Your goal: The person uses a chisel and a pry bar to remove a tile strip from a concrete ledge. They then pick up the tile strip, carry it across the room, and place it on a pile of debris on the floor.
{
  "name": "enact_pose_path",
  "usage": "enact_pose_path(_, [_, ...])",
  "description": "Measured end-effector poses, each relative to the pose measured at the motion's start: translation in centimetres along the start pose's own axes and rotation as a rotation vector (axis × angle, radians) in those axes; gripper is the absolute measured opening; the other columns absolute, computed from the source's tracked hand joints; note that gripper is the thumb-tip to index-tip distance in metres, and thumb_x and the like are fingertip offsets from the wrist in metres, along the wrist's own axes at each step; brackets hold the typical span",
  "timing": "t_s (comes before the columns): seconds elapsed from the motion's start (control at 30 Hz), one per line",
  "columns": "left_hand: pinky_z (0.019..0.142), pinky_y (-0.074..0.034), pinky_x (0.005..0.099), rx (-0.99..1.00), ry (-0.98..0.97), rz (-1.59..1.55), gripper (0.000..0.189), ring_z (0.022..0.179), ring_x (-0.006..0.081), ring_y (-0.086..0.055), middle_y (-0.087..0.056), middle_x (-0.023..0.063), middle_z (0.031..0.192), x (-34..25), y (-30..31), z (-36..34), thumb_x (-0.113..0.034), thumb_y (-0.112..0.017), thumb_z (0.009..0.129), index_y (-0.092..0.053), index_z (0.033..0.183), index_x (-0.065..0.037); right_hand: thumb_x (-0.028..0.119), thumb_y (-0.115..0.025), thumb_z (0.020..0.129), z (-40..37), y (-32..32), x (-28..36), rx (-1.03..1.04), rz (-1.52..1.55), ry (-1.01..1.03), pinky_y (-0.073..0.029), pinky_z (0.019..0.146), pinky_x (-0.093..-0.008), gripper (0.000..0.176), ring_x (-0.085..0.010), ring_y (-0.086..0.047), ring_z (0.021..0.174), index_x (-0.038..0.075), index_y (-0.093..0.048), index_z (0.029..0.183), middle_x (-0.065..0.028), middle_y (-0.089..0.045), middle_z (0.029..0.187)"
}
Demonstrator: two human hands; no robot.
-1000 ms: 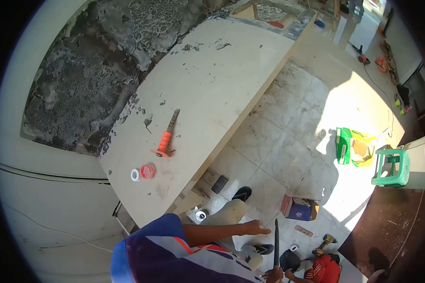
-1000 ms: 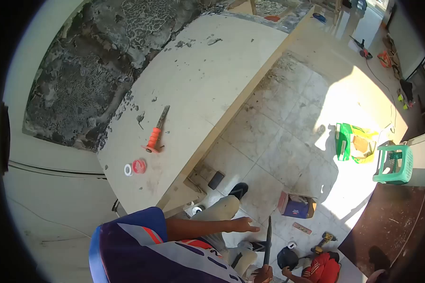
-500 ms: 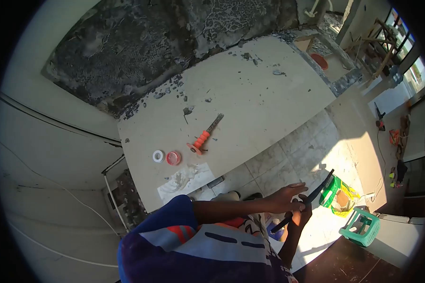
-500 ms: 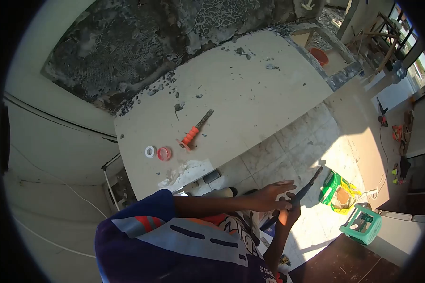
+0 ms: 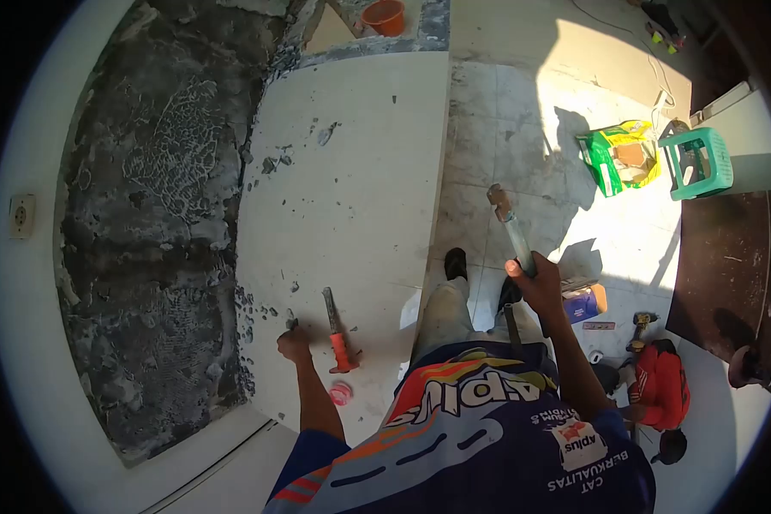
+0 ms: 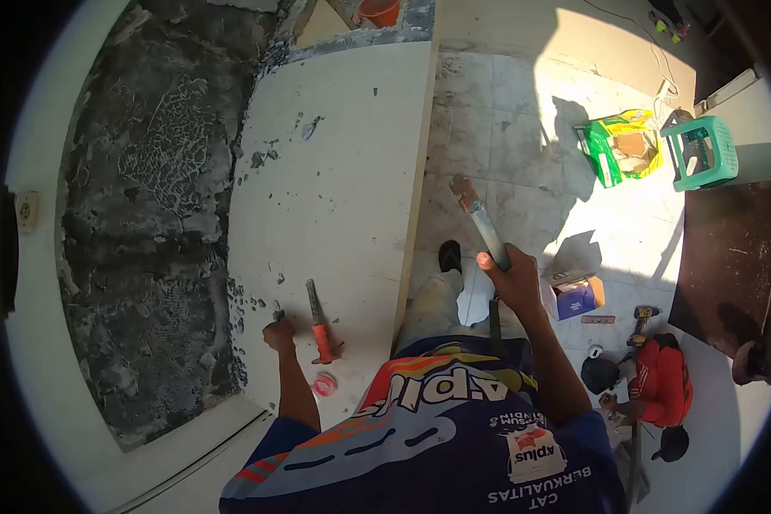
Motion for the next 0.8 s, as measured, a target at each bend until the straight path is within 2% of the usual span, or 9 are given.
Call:
enact_pose_path(0.17, [0.051, -0.051, 0.0427, 0.13, -0.185, 0.089, 0.021, 0.051, 0.0226, -0.061, -0.066, 0.0127, 0.06, -0.2, 0.5, 0.9, -0.013, -0.073, 0.069, -0.067, 0.059, 0.004, 0.034, -0.075, 0.087, 0.1, -2.9, -1.5, -0.067, -0.004, -0.105, -0.041, 0.054, -0.0321, 0.036, -0.0101, -0.048, 0.055, 0.001, -0.064, 0.08, -0.0032, -0.053, 0.057])
enact_pose_path(0.2, [0.045, -0.045, 0.039, 0.148, -0.119, -0.018, 0.014, 0.046, 0.0144, -0.05, -0.064, 0.009, 0.061, 0.1, 0.2, 1.0, -0.005, -0.072, 0.069, -0.066, 0.066, 0.007, 0.033, -0.074, 0.087, 0.1, -3.1, -1.5, -0.049, -0.006, -0.144, -0.041, 0.054, -0.0307, 0.034, -0.0088, -0.049, 0.056, 0.002, -0.064, 0.08, -0.0016, -0.054, 0.058])
enact_pose_path(0.3, [0.044, -0.043, 0.0396, 0.125, 0.012, -0.296, 0.021, 0.045, 0.0148, -0.047, -0.064, 0.0096, 0.066, 3.0, -2.0, 2.3, -0.003, -0.071, 0.071, -0.065, 0.083, 0.014, 0.033, -0.074, 0.088, -0.6, -4.4, -3.3, -0.004, 0.034, -0.212, -0.039, 0.054, -0.03, 0.033, -0.008, -0.047, 0.058, 0.002, -0.063, 0.08, -0.0008, -0.052, 0.059])
enact_pose_path(0.33, [0.047, -0.044, 0.036, 0.127, 0.063, -0.288, 0.033, 0.051, 0.0157, -0.051, -0.066, 0.012, 0.073, 3.4, -1.8, 1.9, -0.002, -0.068, 0.076, -0.063, 0.101, 0.019, 0.033, -0.074, 0.088, -0.9, -4.7, -3.9, 0.009, 0.059, -0.213, -0.039, 0.054, -0.0304, 0.034, -0.0082, -0.046, 0.058, 0.002, -0.063, 0.08, -0.0012, -0.051, 0.059])
enact_pose_path(0.43, [0.054, -0.048, 0.0313, -0.052, -0.177, -0.228, 0.031, 0.06, 0.0167, -0.057, -0.067, 0.0119, 0.075, -1.3, 1.1, -1.4, -0.002, -0.063, 0.083, -0.064, 0.108, 0.017, 0.031, -0.074, 0.087, -1.9, -4.8, -5.1, 0.067, 0.11, -0.151, -0.037, 0.054, -0.0313, 0.035, -0.0096, -0.043, 0.058, 0.0, -0.062, 0.079, -0.0023, -0.048, 0.058])
enact_pose_path(0.47, [0.06, -0.05, 0.0273, 0.164, -0.266, -0.283, 0.03, 0.067, 0.0161, -0.061, -0.068, 0.0109, 0.08, -2.6, 1.8, -1.4, -0.004, -0.06, 0.089, -0.065, 0.114, 0.013, 0.038, -0.073, 0.086, -2.2, -4.6, -5.5, 0.078, 0.09, -0.149, -0.04, 0.055, -0.0393, 0.042, -0.0223, -0.05, 0.053, -0.001, -0.06, 0.076, -0.0126, -0.053, 0.057])
enact_pose_path(0.5, [0.061, -0.052, 0.0271, 0.201, -0.173, -0.47, 0.027, 0.068, 0.0143, -0.062, -0.069, 0.0085, 0.083, -8.0, 3.6, -5.2, -0.007, -0.061, 0.092, -0.067, 0.113, 0.009, 0.039, -0.072, 0.086, -2.6, -4.6, -6.1, 0.068, 0.112, -0.144, -0.04, 0.055, -0.0394, 0.042, -0.0229, -0.051, 0.053, -0.001, -0.06, 0.076, -0.0126, -0.053, 0.058])
enact_pose_path(0.63, [0.073, -0.051, 0.0261, 0.509, -0.792, -0.566, 0.015, 0.079, 0.011, -0.061, -0.068, 0.0039, 0.089, -21.6, 5.4, -12.9, -0.007, -0.058, 0.097, -0.069, 0.102, 0.002, 0.041, -0.069, 0.088, -3.7, -5.0, -8.7, 0.035, 0.17, -0.162, -0.041, 0.056, -0.0396, 0.044, -0.0245, -0.054, 0.055, -0.001, -0.061, 0.078, -0.0127, -0.055, 0.059])
enact_pose_path(0.8, [0.076, -0.05, 0.0327, 0.739, -1.546, -0.222, 0.011, 0.082, 0.0224, -0.063, -0.07, 0.0087, 0.09, -30.9, 3.5, -17.2, -0.001, -0.063, 0.092, -0.07, 0.1, -0.002, 0.039, -0.067, 0.089, -5.6, -5.4, -9.2, -0.054, 0.318, -0.324, -0.043, 0.06, -0.0402, 0.041, -0.0254, -0.057, 0.059, 0.001, -0.062, 0.077, -0.0121, -0.057, 0.061])
Point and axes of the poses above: each hand's wrist, its own z-axis towards the middle knuckle, its own y-axis out of the back of the hand, x = y × z, the point moved 1 cm from there along z, towards the middle knuckle
